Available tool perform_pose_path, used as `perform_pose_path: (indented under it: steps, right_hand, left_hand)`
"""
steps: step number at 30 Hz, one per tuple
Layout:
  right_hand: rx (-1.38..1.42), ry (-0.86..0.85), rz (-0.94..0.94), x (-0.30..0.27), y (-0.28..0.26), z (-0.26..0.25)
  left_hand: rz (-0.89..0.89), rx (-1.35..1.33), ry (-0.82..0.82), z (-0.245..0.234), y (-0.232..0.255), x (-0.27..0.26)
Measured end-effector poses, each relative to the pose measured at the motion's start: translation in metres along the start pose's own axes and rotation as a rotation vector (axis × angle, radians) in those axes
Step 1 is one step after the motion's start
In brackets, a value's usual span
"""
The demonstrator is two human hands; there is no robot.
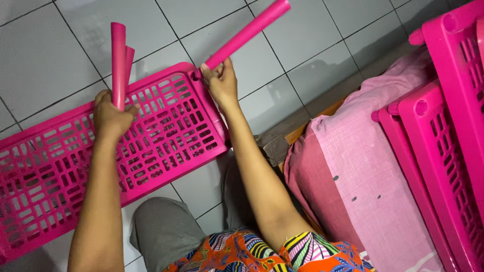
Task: The person assembles a pink plastic basket by inserting cylindrical legs into the basket base and stacking additional basket trays on top. The person handles the basket and legs by hand, aligning and pressing the parts together.
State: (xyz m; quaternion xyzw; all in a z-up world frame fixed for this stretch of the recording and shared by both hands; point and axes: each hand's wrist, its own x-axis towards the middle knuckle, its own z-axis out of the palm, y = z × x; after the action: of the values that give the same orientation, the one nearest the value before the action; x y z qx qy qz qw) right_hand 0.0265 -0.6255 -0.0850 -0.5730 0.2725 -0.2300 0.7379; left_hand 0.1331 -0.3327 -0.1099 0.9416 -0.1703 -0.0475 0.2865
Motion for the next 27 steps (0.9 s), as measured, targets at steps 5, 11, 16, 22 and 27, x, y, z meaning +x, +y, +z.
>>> perform_pose_path:
  steps: [5,11,16,22,27]
  right_hand:
    - [-0.15,-0.081,-0.118,0.012,-0.002,0.005]
    - [-0.233,-0.109,-0.241,0.006,-0.002,0.002]
    - [-0.374,-0.124,-0.198,0.0,-0.007,0.003]
    - [-0.294,-0.115,-0.341,0.008,0.006,-0.001]
    - [-0.164,-0.113,-0.21,0.017,0.022,-0.005]
  left_hand:
    - [-0.065,0.045,0.047,0.001,0.014,-0.001]
    - [-0.157,0.041,-0.035,-0.003,0.019,-0.004]
    - [-0.068,0.06,0.049,0.002,0.015,-0.002]
    - [-0.187,0.04,-0.04,0.001,0.016,-0.001]
    - [-0.15,0.065,-0.047,-0.001,0.016,-0.001]
